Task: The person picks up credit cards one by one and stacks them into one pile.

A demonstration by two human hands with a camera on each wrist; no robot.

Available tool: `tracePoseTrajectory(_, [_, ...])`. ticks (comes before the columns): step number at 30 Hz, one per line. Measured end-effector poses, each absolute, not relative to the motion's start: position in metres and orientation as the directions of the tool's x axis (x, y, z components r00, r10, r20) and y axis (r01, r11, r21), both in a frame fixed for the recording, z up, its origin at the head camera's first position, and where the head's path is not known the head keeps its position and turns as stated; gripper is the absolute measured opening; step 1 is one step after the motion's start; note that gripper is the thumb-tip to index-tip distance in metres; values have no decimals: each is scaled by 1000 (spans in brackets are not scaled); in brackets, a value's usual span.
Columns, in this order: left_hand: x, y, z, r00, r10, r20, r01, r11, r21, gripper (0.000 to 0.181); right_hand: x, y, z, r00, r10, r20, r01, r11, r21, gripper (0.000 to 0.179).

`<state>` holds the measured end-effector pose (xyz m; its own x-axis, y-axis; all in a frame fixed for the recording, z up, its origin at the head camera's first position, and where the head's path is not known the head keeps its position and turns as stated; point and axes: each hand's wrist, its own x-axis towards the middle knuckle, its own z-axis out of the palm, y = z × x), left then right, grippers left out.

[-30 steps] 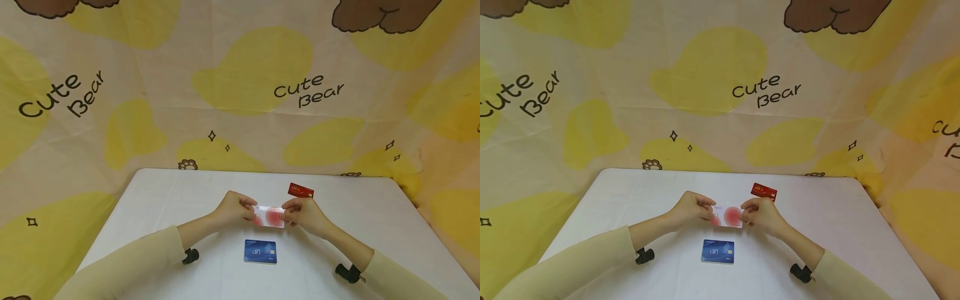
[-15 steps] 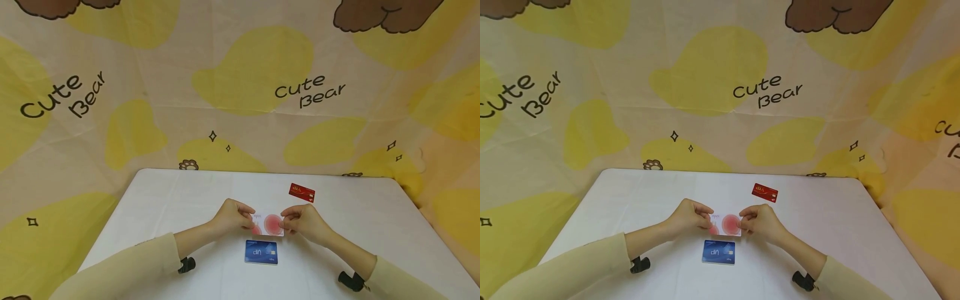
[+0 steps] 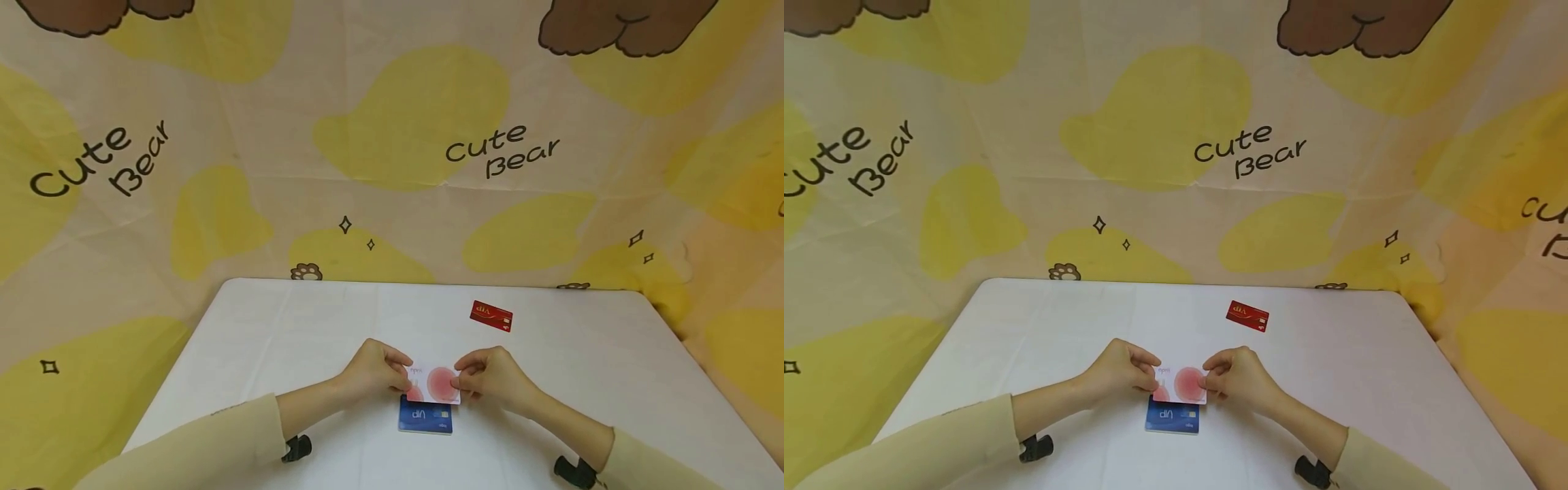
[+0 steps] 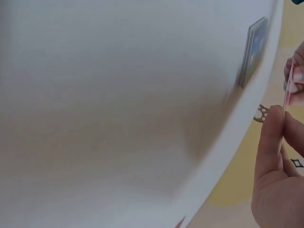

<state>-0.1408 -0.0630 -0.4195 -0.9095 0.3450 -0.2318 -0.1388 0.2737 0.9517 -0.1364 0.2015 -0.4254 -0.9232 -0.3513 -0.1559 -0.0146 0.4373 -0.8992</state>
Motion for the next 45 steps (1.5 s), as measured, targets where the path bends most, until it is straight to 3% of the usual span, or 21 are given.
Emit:
tracePoseTrajectory(33, [-125, -70, -434, -847, 452, -279, -143, 311, 939, 33, -118, 188, -437, -860, -454, -233, -4, 463, -886, 20])
tracePoseTrajectory(45, [-124, -70, -439, -839, 462, -287, -146, 316, 937, 32, -116, 186, -438, -859, -474, -193, -110, 539, -835, 12])
